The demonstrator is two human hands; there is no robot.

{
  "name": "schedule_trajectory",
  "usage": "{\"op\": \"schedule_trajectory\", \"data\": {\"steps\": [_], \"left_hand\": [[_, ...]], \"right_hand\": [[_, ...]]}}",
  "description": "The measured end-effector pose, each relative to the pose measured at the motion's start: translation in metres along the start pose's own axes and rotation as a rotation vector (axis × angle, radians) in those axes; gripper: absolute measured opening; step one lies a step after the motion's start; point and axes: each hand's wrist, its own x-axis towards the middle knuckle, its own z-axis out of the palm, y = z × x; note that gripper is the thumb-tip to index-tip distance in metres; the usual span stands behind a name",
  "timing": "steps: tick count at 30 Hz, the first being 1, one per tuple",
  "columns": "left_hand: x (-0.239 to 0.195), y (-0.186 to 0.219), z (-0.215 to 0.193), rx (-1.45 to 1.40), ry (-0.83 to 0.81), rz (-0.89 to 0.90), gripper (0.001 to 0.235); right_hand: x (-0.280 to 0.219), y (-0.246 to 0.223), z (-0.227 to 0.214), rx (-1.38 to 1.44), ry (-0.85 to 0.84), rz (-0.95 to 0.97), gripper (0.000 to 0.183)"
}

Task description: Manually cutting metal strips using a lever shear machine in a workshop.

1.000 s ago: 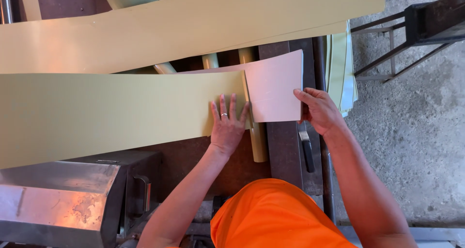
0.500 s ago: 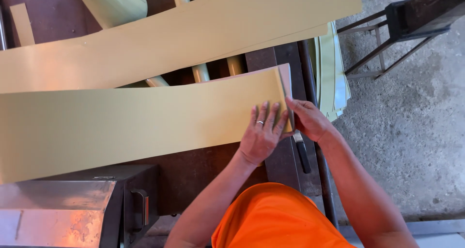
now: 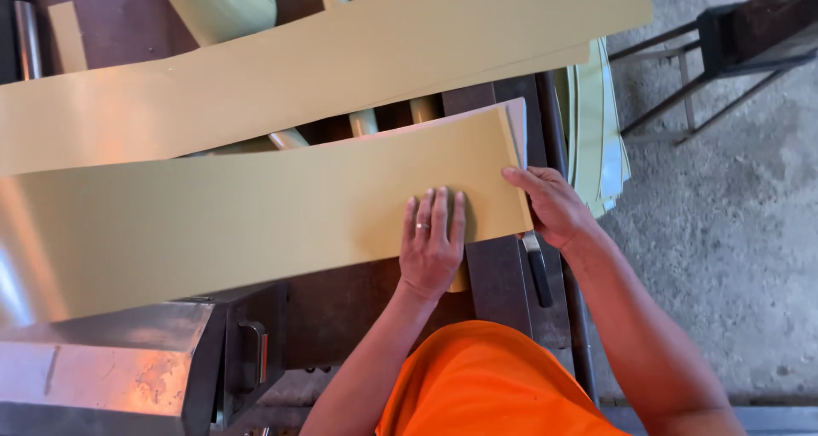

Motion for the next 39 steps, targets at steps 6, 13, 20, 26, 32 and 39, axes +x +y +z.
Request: {"op": "schedule_trajectory", "data": {"steps": [6,13,20,26,32,39], "left_hand": [[0.030,-0.009,-0.025,-0.127,0.089,0.049,0.032],[0.094,-0.035,-0.130,-0.288,-0.211,0.175,0.015],[0.135,-0.061,-0.139,-0.236,-0.428,0.288,0.010],[0.163,-0.042,-0.150,-0.197,-0.299,0.197,0.045],[0.082,-0.105,-0.192,0.050,-0.210,-0.444,0.127],[0.063,-0.177,-0.128,0.083,-0.148,-0.352,0.076]], "right_hand": [[-0.016,-0.024,-0.011,0.129,0.032,-0.050,0.035],[-0.086,-0.129,0.024,-0.705,-0.095,-1.012,0.073],[-0.089,-0.104,0.030,-0.733,-0.315,-0.972,0.051],[-0.074,-0.094,0.029,-0.766,0.420,-1.141,0.024],[-0.054,-0.082,-0.019,-0.633,0.494,-1.040,0.024],[-0.018,-0.057,-0.074,-0.293,0.408,-0.836,0.022]]}}
